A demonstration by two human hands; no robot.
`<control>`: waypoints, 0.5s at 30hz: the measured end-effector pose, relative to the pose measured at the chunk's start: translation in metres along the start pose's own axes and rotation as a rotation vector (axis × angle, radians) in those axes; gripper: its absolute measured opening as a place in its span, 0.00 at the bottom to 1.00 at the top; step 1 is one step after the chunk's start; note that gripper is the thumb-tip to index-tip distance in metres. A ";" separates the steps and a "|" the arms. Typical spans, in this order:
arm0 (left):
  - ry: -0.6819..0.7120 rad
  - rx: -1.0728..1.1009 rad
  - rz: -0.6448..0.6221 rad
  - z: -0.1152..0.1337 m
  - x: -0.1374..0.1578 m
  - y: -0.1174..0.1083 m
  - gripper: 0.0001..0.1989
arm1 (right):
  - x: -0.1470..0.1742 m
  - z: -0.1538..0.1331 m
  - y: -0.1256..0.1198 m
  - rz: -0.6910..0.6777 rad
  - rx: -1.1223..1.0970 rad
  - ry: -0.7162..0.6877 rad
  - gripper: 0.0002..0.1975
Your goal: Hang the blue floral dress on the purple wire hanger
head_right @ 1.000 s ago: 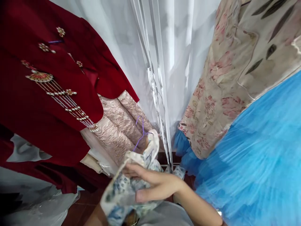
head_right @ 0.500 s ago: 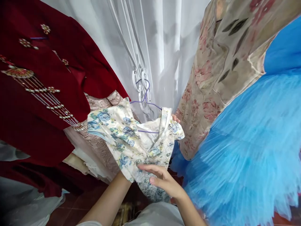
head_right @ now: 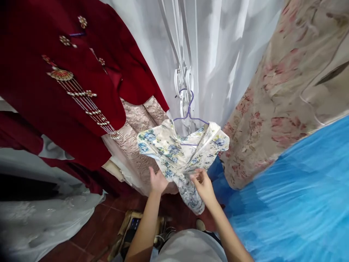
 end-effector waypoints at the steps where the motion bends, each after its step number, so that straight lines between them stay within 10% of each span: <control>1: 0.032 -0.052 0.006 0.002 0.002 -0.005 0.38 | -0.007 0.002 0.003 0.026 0.053 -0.019 0.27; 8: 0.335 -0.544 0.064 0.027 0.002 -0.004 0.26 | -0.031 -0.010 0.042 0.022 0.244 -0.097 0.22; 13: 0.947 -0.779 0.416 0.082 0.031 -0.018 0.21 | -0.015 0.001 0.053 -0.045 0.125 0.036 0.22; 15: 1.036 -0.942 0.337 0.070 0.038 -0.008 0.14 | -0.006 0.006 0.054 -0.064 0.069 0.085 0.21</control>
Point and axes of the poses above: each hand's wrist, its own x-axis away from the middle knuckle, its own y-axis out of the palm, z = x × y, the point moved 9 cm from there along -x, towards the middle knuckle, and after that the axes turned 7 degrees about z, right-handed, at the moved point
